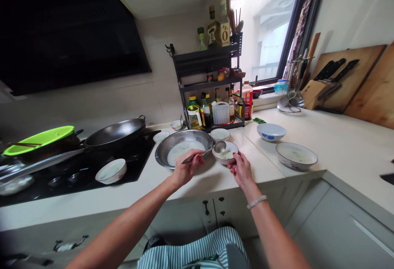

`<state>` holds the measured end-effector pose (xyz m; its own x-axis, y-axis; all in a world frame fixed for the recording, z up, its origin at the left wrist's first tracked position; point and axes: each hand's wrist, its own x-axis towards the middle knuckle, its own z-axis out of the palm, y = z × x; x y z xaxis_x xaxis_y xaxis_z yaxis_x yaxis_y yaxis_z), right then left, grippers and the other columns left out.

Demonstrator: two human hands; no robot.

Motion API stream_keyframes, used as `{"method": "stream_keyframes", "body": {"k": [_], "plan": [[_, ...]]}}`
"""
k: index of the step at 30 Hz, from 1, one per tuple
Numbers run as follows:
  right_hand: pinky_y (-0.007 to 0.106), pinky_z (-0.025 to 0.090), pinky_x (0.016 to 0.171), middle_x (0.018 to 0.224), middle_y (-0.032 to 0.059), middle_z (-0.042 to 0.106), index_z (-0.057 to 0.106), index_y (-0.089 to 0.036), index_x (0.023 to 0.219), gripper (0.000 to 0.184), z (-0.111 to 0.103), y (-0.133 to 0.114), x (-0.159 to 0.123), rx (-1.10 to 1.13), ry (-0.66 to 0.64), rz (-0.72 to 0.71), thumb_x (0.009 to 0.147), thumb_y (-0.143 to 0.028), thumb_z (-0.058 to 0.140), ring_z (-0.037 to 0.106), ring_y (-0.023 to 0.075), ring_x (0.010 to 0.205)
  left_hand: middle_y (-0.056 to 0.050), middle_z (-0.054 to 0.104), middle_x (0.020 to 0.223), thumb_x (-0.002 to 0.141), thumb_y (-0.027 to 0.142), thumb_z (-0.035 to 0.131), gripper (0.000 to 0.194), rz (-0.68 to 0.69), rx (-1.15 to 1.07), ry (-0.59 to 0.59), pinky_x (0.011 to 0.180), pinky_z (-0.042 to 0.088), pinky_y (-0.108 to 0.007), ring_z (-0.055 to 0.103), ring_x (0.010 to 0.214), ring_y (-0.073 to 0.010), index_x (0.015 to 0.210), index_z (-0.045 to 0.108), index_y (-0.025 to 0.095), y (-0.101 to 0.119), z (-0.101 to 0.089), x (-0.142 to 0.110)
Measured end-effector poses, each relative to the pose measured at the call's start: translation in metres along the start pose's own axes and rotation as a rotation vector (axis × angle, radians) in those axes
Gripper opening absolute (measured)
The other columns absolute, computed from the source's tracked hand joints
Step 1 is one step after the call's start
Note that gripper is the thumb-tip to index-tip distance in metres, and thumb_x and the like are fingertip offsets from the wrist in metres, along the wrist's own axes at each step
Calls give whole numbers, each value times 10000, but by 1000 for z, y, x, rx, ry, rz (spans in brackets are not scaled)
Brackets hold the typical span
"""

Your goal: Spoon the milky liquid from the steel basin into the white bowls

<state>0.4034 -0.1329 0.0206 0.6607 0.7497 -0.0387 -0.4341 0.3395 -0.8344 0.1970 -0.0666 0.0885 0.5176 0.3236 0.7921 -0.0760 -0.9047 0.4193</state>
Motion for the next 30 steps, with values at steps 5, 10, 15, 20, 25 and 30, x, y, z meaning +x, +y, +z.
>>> {"method": "stream_keyframes", "body": {"k": [5,10,15,20,25,30], "plan": [[154,261,326,563,-39,566,524,-207,880,418,0,0,0,-8,3,6,604,-383,784,512,101,410,-54,697,617,966,414,454,326,-459,-289,295,550,578,-274,697,537,-179,1000,625,139,-7,6,6],[152,249,330,575,-32,574,527,-204,881,428,0,-1,-1,-18,13,0,598,-397,783,512,100,403,-57,678,557,913,351,454,289,-767,-332,637,598,594,-307,731,592,-225,889,635,127,-21,-23,22],[155,257,336,596,-24,587,547,-198,905,439,0,-2,-1,-28,14,-6,596,-402,783,512,97,406,-73,684,554,900,322,426,304,-780,-80,609,609,590,-342,724,570,-250,885,656,124,-41,-66,18],[154,248,329,585,-35,572,544,-197,889,439,0,-1,-1,-21,22,-4,585,-393,793,511,94,398,-74,689,541,906,311,437,282,-764,213,407,634,568,-313,724,572,-243,856,660,145,-55,-77,0],[153,264,332,598,-26,580,560,-195,899,429,-1,-1,-1,-30,9,-10,600,-396,795,512,94,414,-72,688,540,910,279,441,247,-799,145,435,587,546,-290,714,543,-235,849,645,153,-59,-70,-5],[154,272,332,616,-23,570,568,-199,900,428,-1,-1,-1,-39,6,-9,607,-408,800,510,95,429,-65,669,506,882,214,455,225,-930,39,585,596,554,-308,709,529,-246,778,648,160,-61,-74,0]]}}
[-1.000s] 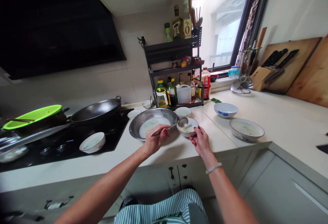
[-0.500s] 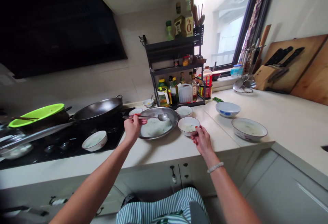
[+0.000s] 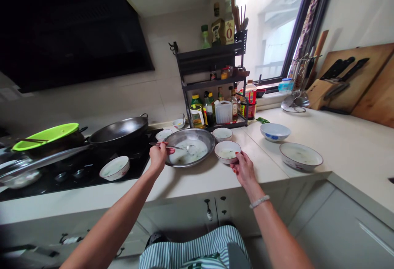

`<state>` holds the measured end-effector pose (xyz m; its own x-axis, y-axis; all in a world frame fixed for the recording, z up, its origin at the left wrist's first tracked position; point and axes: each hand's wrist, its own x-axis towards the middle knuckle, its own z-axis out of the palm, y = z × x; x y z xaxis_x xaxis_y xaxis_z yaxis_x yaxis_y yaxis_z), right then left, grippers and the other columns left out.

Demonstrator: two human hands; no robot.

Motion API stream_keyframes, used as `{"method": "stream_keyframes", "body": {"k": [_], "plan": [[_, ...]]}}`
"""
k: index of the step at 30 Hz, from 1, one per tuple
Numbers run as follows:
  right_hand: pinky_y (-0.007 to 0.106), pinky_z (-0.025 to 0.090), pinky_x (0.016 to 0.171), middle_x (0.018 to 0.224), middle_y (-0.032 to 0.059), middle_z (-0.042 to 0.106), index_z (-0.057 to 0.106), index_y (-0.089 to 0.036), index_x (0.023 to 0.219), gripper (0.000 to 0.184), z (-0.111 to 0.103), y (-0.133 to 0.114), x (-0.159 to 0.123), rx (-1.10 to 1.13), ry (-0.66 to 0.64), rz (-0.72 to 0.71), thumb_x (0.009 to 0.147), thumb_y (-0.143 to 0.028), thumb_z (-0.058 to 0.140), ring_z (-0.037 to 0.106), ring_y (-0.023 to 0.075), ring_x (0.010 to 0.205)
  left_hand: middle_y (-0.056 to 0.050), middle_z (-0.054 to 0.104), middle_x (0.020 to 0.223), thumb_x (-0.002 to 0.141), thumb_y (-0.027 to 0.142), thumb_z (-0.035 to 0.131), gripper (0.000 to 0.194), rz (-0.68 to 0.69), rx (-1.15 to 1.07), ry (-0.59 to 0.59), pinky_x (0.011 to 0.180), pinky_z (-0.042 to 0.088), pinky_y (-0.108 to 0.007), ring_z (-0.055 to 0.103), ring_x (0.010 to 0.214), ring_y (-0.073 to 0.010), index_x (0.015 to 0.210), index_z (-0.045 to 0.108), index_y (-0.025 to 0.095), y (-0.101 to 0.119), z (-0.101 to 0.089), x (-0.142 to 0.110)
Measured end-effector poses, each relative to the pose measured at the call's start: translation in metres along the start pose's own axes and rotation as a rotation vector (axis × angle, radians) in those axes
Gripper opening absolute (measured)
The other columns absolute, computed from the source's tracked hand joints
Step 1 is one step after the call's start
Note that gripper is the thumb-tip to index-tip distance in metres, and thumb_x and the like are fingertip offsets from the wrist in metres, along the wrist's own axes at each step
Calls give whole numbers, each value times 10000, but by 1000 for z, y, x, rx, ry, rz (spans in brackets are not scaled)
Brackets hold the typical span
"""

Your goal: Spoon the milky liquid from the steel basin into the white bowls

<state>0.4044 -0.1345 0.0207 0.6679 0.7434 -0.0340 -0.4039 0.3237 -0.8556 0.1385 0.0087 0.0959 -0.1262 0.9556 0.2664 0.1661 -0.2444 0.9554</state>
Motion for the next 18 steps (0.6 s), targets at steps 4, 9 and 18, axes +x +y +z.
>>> {"method": "stream_keyframes", "body": {"k": [4,9,18], "plan": [[155,268,332,618,-21,572,567,-194,909,439,1,0,0,3,4,5,603,-407,799,511,95,426,-55,649,483,877,208,460,235,-22,-12,49,605,562,-320,702,518,-247,776,662,143,1,-4,5],[157,259,334,596,-26,575,550,-195,904,436,2,-1,0,4,4,11,602,-396,790,510,96,413,-55,642,480,872,203,447,235,-66,-98,39,578,564,-322,687,486,-239,782,653,137,-6,-5,13],[159,261,338,588,-20,568,562,-187,900,424,1,-1,-1,-4,-5,-1,607,-397,785,512,101,414,-61,645,485,846,189,451,227,-74,-152,39,570,559,-319,693,500,-243,776,658,131,-9,-4,16]]}}
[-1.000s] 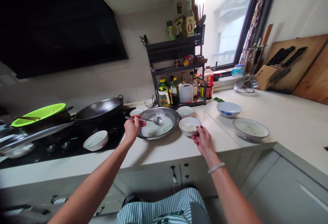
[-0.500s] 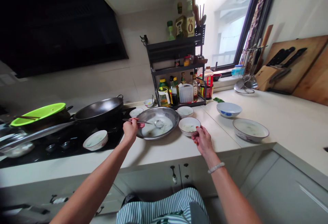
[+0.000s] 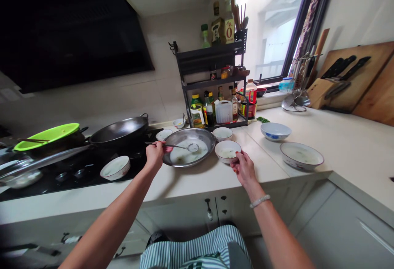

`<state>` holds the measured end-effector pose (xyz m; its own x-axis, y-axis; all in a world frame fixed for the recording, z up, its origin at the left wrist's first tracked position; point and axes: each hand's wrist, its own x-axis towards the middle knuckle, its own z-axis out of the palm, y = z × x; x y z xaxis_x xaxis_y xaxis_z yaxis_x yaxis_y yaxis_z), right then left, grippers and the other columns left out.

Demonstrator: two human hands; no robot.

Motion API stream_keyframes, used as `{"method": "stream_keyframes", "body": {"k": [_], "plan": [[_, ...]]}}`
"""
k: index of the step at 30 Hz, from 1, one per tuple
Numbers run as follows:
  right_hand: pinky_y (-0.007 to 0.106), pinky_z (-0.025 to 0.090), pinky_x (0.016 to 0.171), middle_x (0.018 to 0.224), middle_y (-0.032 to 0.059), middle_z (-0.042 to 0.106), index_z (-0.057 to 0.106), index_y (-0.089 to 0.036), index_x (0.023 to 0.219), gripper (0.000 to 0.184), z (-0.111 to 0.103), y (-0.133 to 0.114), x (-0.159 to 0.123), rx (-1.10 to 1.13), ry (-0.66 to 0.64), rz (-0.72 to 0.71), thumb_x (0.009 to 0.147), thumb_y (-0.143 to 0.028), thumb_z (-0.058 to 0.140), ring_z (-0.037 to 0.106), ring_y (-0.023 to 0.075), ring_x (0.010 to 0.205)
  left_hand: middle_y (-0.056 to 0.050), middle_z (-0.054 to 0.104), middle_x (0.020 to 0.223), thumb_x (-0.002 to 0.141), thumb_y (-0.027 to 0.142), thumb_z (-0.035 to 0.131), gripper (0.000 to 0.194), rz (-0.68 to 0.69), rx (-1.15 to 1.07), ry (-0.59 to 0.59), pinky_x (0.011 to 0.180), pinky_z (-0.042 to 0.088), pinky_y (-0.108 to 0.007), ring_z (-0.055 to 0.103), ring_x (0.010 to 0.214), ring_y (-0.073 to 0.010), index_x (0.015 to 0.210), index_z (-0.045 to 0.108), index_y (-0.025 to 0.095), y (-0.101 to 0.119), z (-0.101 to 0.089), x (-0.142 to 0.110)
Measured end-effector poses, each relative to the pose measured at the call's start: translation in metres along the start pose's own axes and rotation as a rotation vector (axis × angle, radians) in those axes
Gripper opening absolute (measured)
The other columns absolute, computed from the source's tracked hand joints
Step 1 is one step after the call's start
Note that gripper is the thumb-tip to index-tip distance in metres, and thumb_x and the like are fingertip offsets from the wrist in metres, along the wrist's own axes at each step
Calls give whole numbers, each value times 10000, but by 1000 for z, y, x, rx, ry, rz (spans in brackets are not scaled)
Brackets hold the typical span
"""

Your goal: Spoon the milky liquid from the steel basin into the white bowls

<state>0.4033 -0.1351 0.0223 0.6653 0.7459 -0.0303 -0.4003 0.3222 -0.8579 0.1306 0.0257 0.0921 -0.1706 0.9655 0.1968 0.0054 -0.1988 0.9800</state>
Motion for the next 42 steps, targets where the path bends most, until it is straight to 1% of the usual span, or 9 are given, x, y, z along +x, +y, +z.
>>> {"method": "stream_keyframes", "body": {"k": [6,11,17,22,25,30,34,37,42], "plan": [[159,276,343,619,-14,576,560,-192,916,416,-1,2,2,10,-5,-3,627,-393,783,516,101,424,-57,647,488,833,190,456,205,-22,-26,4,602,569,-335,701,514,-248,764,644,144,7,1,-4],[159,276,339,634,-18,567,564,-195,918,415,-2,2,3,7,1,4,629,-397,782,514,97,428,-56,651,496,827,180,448,203,-39,-52,2,644,582,-350,724,565,-255,760,637,148,8,1,-3],[158,272,338,611,-22,572,564,-193,902,406,-1,1,1,7,7,6,621,-393,777,515,97,422,-46,646,484,837,199,441,198,-26,-52,-15,588,571,-322,706,525,-237,765,620,156,9,0,-3],[160,263,335,612,-23,579,557,-197,884,408,0,1,1,6,2,6,611,-398,783,519,100,419,-54,644,496,827,165,447,202,-65,-69,4,619,587,-338,734,602,-257,772,640,151,18,4,-4],[160,265,339,614,-19,578,555,-192,879,407,0,1,1,9,-8,-2,613,-399,783,518,97,420,-55,636,494,828,151,447,214,-82,-94,5,629,595,-349,730,591,-260,752,646,144,28,8,-5],[159,274,348,620,-12,585,558,-191,892,402,0,1,1,5,-5,8,625,-396,777,521,98,424,-51,638,507,825,127,437,234,-88,-163,3,652,600,-340,717,565,-231,815,668,95,50,18,-11],[160,279,349,622,-10,595,561,-190,903,408,0,0,1,4,1,15,621,-393,775,523,100,426,-50,641,512,833,119,440,213,-73,-201,-66,648,593,-320,707,550,-209,788,649,110,66,31,-18],[157,277,346,610,-14,591,555,-193,887,403,0,1,1,7,1,9,617,-394,777,520,99,424,-45,647,523,857,130,434,226,-58,-215,-113,662,595,-324,714,562,-207,729,619,154,71,44,-24],[156,263,335,593,-22,582,546,-198,868,403,0,1,1,13,2,14,604,-390,782,517,99,417,-39,655,513,877,167,446,237,-38,-154,-218,667,592,-346,733,599,-230,719,621,193,70,68,-41]]}}
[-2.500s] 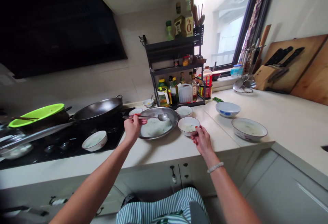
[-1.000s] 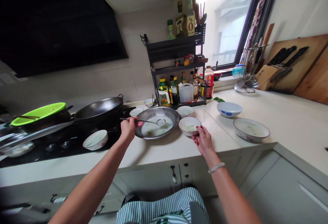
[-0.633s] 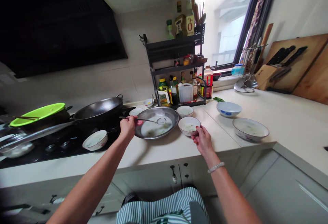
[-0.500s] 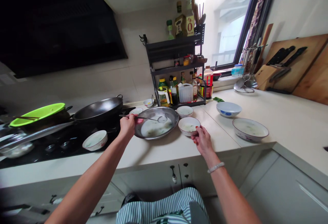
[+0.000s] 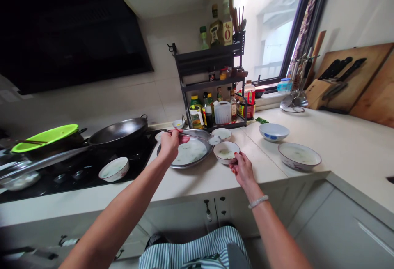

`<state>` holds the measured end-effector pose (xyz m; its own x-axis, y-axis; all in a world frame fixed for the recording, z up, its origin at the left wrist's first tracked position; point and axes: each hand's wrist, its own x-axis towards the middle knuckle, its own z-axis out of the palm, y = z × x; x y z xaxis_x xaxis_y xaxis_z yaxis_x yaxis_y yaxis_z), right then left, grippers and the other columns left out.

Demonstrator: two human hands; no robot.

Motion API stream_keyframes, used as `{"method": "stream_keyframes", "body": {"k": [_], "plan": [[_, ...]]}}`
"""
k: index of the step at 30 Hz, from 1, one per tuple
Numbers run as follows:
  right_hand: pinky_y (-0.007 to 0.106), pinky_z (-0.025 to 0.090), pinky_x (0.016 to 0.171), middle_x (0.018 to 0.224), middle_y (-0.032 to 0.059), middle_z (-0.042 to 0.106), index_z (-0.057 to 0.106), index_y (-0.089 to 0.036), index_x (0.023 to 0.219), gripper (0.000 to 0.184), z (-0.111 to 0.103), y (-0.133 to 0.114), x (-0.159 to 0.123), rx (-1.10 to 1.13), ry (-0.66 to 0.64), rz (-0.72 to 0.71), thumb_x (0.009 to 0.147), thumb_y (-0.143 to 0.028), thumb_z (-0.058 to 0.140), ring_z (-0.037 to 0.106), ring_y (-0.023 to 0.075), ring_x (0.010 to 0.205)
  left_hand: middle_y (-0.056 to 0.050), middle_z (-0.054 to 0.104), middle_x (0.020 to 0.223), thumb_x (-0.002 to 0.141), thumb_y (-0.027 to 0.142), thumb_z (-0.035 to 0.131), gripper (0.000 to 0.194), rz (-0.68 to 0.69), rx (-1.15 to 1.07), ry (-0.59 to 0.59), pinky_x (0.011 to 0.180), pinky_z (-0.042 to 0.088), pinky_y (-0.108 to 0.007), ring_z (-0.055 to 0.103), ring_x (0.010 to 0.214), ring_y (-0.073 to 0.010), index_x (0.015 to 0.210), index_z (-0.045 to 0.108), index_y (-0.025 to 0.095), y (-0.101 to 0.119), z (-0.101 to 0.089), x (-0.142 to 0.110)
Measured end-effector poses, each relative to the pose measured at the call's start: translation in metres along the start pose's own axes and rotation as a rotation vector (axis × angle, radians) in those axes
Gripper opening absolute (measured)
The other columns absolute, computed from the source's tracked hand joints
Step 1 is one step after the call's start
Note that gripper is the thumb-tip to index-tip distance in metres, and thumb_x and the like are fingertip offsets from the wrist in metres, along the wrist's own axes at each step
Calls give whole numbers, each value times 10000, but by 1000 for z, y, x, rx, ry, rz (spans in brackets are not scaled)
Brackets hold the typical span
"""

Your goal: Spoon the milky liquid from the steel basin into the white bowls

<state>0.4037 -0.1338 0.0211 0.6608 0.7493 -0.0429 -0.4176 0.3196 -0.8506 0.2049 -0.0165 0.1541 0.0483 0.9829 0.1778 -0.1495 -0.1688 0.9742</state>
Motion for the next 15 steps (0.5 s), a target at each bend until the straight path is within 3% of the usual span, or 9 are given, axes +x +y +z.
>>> {"method": "stream_keyframes", "body": {"k": [4,8,15], "plan": [[155,259,333,583,-27,574,538,-198,878,417,0,1,1,7,1,1,602,-392,783,519,101,407,-30,640,472,903,209,433,242,25,65,-70,560,564,-300,704,514,-218,747,617,190,-8,15,-16],[155,255,332,564,-34,568,516,-207,886,435,-1,1,2,12,1,18,592,-392,778,517,105,398,-41,649,486,928,289,432,263,137,138,-160,518,549,-279,694,494,-214,848,634,143,-19,20,-32],[159,262,331,555,-36,570,507,-216,868,399,0,1,1,-3,-12,16,617,-384,766,510,107,395,-35,702,613,986,371,398,305,536,278,-437,574,564,-258,703,550,-169,1016,611,156,-33,13,-48]]}}
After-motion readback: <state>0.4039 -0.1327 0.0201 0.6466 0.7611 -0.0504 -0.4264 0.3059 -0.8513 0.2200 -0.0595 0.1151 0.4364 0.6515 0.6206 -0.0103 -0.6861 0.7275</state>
